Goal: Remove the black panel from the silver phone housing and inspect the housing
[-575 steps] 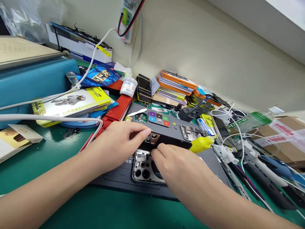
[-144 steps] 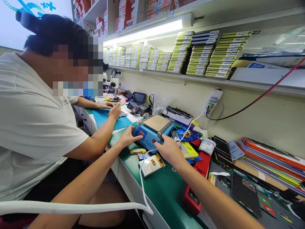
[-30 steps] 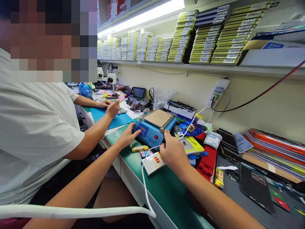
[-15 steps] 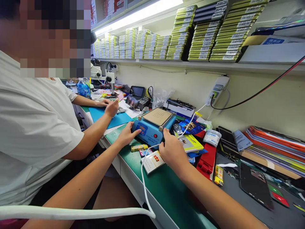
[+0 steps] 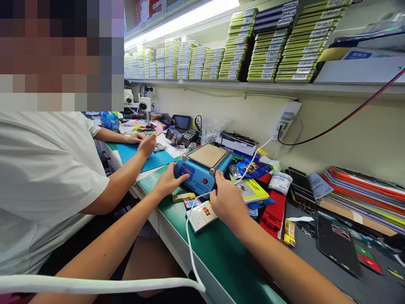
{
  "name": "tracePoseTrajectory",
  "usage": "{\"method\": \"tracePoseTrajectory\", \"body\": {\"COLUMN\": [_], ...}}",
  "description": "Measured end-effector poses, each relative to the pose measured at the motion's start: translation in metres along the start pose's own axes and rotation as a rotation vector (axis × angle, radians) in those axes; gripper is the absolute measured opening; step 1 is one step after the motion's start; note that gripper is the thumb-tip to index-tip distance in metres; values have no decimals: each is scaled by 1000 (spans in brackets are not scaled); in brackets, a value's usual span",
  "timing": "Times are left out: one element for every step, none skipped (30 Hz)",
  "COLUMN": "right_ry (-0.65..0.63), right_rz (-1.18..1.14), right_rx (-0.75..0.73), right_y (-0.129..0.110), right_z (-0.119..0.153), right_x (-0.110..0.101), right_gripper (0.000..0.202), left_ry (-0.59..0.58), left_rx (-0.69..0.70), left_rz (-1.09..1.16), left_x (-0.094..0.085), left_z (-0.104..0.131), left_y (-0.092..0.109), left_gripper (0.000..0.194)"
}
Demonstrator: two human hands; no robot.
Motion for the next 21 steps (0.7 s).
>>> {"method": "tracePoseTrajectory", "body": {"right_ry": [0,0,-1,-2,-5,-8,-11,-16,-23,-32,-42,-52,-62,-69,-70,-63,-45,-18,18,62,97], "right_rz": [0,1,0,0,0,0,-1,-3,-7,-14,-24,-39,-57,-78,-101,-124,-146,-167,-185,-205,-221], "right_rx": [2,3,3,3,3,4,5,7,7,6,3,0,-3,-4,0,8,23,44,68,102,133], "right_y": [0,0,-1,-1,-1,-1,0,0,1,2,3,5,6,8,9,11,13,15,17,21,25], "right_z": [0,0,0,0,-1,-1,-1,-1,-1,-1,-2,-3,-4,-6,-7,-8,-8,-5,1,11,26], "right_x": [0,1,1,1,0,0,-1,-1,-1,-1,-1,-1,-1,-1,-3,-7,-14,-24,-38,-54,-70], "right_gripper": [61,61,61,61,61,61,60,59,59,58,57,57,57,58,60,63,65,66,65,62,53], "left_ry": [4,7,10,13,14,15,14,14,13,11,10,8,8,9,14,22,33,46,63,82,103], "left_rx": [1,2,3,3,4,4,5,7,9,11,14,18,22,26,30,33,36,41,46,52,58], "left_rz": [-5,-13,-22,-30,-37,-43,-46,-46,-45,-41,-36,-29,-23,-15,-7,2,11,20,29,34,37], "left_x": [0,0,0,0,0,0,0,0,0,0,0,0,1,1,0,0,-1,-2,-3,-4,-5], "left_z": [0,0,1,1,1,1,1,0,0,0,0,0,0,0,0,0,-1,-1,-1,-1,-1], "left_y": [0,1,1,1,1,1,1,1,1,1,1,2,3,4,6,7,9,11,13,14,16], "left_gripper": [36,36,36,36,36,36,36,36,36,36,36,37,37,37,36,35,35,34,34,34,34]}}
Point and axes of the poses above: each hand's wrist, its own z-axis away from the middle knuckle, its own x-axis out of the palm, y = z × x, the point moved 6 cm from there along -z, towards the middle knuckle, and after that the axes turned 11 degrees about y, right-handed, at the moved point
